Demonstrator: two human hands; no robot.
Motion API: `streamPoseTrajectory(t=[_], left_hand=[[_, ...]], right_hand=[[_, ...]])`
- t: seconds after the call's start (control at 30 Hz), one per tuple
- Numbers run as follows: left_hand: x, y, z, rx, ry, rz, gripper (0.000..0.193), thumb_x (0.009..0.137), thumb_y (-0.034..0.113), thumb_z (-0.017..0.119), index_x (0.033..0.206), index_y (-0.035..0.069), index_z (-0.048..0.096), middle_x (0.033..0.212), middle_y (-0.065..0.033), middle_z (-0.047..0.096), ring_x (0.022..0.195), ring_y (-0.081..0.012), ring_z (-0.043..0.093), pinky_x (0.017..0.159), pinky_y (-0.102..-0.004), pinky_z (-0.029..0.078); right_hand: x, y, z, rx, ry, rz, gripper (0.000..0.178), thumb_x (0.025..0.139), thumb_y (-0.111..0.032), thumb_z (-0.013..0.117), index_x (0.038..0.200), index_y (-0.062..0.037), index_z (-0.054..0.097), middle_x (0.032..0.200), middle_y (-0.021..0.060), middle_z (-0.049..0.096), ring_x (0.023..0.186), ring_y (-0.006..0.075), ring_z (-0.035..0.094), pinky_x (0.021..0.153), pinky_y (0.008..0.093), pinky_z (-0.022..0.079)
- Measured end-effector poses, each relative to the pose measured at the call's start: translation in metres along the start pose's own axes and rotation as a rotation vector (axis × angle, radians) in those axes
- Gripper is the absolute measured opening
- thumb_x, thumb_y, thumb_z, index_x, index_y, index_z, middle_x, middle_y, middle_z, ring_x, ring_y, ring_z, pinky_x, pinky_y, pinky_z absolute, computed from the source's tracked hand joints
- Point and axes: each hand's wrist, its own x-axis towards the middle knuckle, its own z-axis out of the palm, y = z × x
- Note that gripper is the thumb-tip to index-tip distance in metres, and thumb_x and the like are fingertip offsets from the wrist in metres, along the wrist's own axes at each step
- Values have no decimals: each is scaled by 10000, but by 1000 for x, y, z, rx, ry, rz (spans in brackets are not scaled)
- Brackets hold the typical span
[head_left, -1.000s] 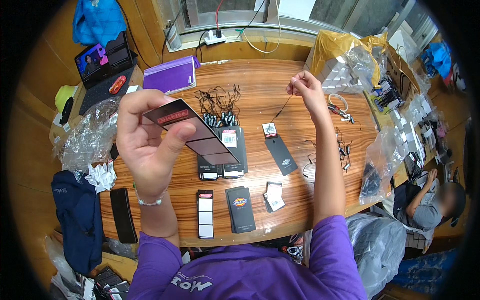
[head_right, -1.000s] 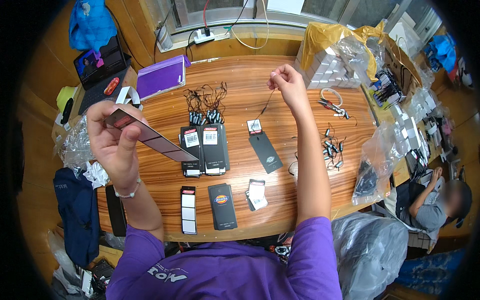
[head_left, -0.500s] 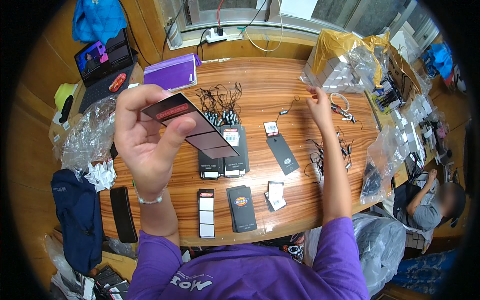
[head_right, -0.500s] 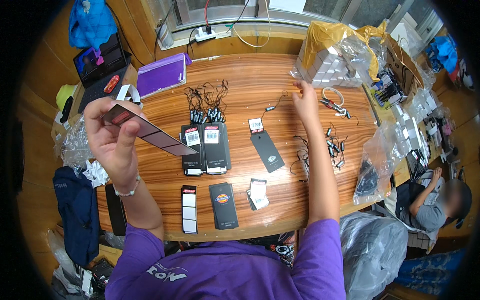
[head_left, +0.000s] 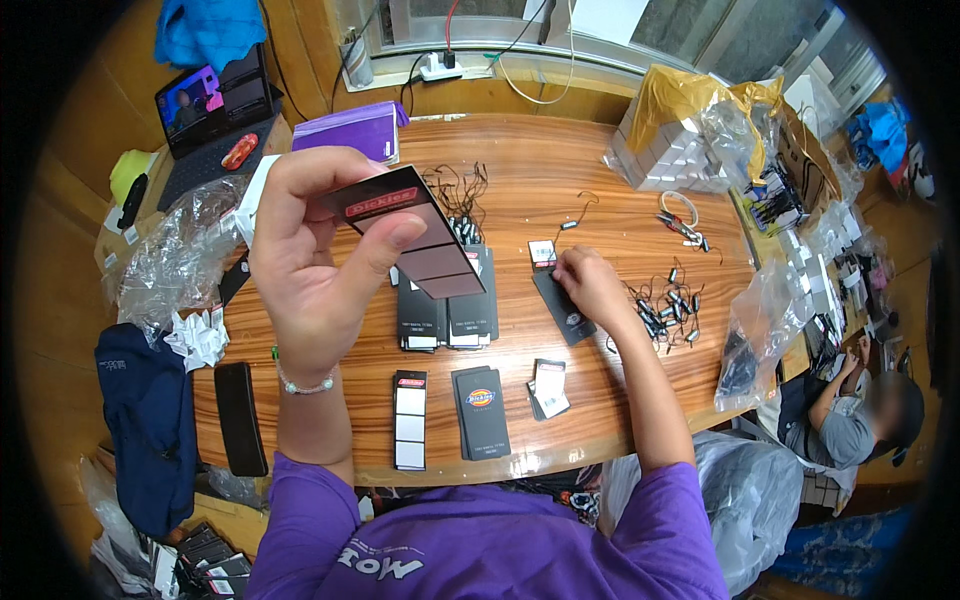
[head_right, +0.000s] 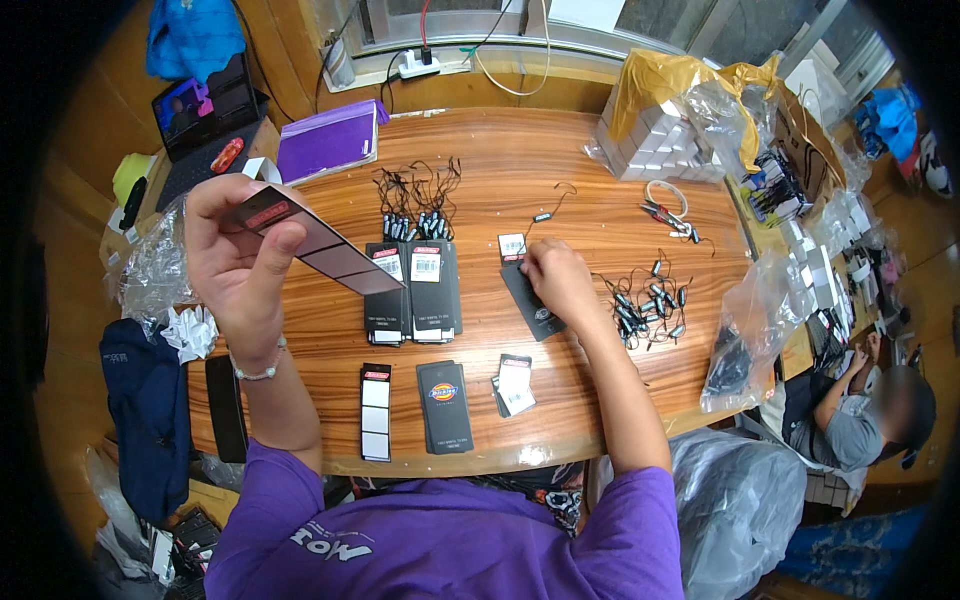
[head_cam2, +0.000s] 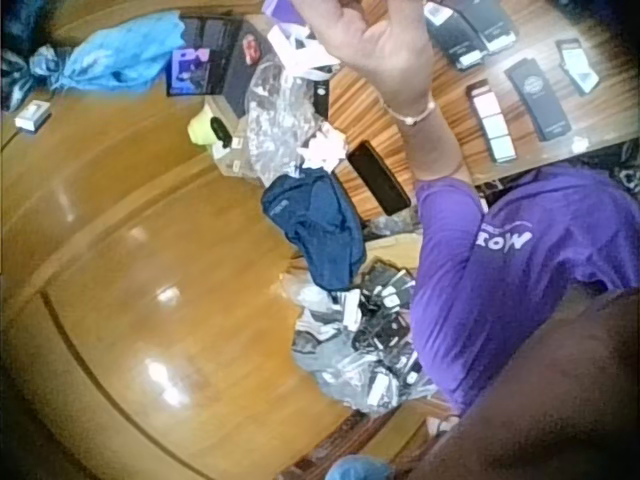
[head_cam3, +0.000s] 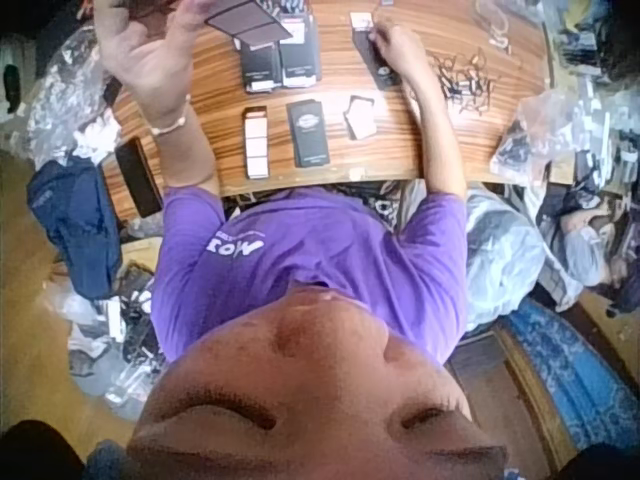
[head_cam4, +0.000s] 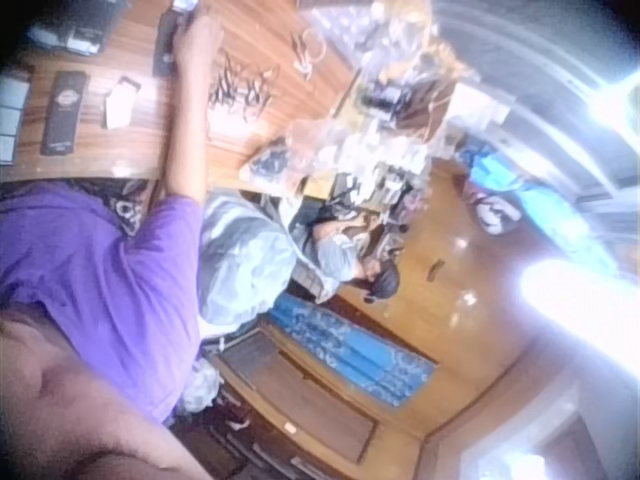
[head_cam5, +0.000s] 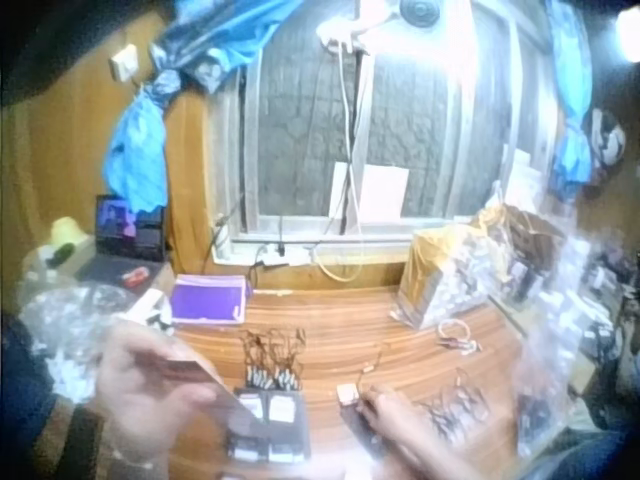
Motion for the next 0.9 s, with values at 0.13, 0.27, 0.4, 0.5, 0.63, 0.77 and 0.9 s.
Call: streamPoseTrajectory(t=[0.13,0.27,0.4,0.5,0.63,0.77,0.9], left_hand=[[0,0,-3,9,9,-12,347,715,-30,693,986,13,481,930,-42,536,821,-93,560,741,-214,453],[0,0,-3,21,7,-16,322,723,-18,690,974,18,492,909,-34,550,793,-85,558,715,-206,451],[4,-3,-1,62,-52,-46,292,735,-10,678,966,22,502,873,-26,566,764,-78,552,660,-193,441],[6,-6,-1,95,-91,-63,263,747,19,676,957,30,517,855,-21,576,742,-66,548,618,-188,428],[7,-8,-1,139,-146,-114,276,753,5,663,973,30,499,888,-27,558,806,-81,549,711,-206,436],[6,-12,-1,196,-176,-181,287,754,-14,656,981,30,487,903,-27,553,834,-85,553,753,-212,443],[8,-18,5,193,-181,-198,265,760,-22,645,967,34,488,874,-16,559,812,-74,558,723,-202,446]], right_hand=[[8,-16,-46,313,145,143,74,795,-51,563,804,22,553,665,144,599,582,225,588,540,306,441],[15,-25,-84,460,264,96,70,789,-28,579,813,34,558,639,45,572,580,79,512,552,224,421],[20,-32,-108,1015,252,96,119,842,-27,533,924,44,582,688,37,570,664,84,545,607,198,428],[24,-39,-112,1466,254,99,175,851,-46,545,1004,35,569,805,84,604,740,136,586,717,253,492],[28,-55,-116,1769,233,29,211,841,-30,552,1043,30,552,975,147,607,888,201,604,847,326,501],[43,-72,-113,1757,283,-112,216,838,-24,553,1048,28,552,995,161,609,915,217,608,851,321,502],[50,-87,-117,1531,442,-249,146,850,-48,557,977,20,583,877,116,620,791,161,598,739,255,493]])
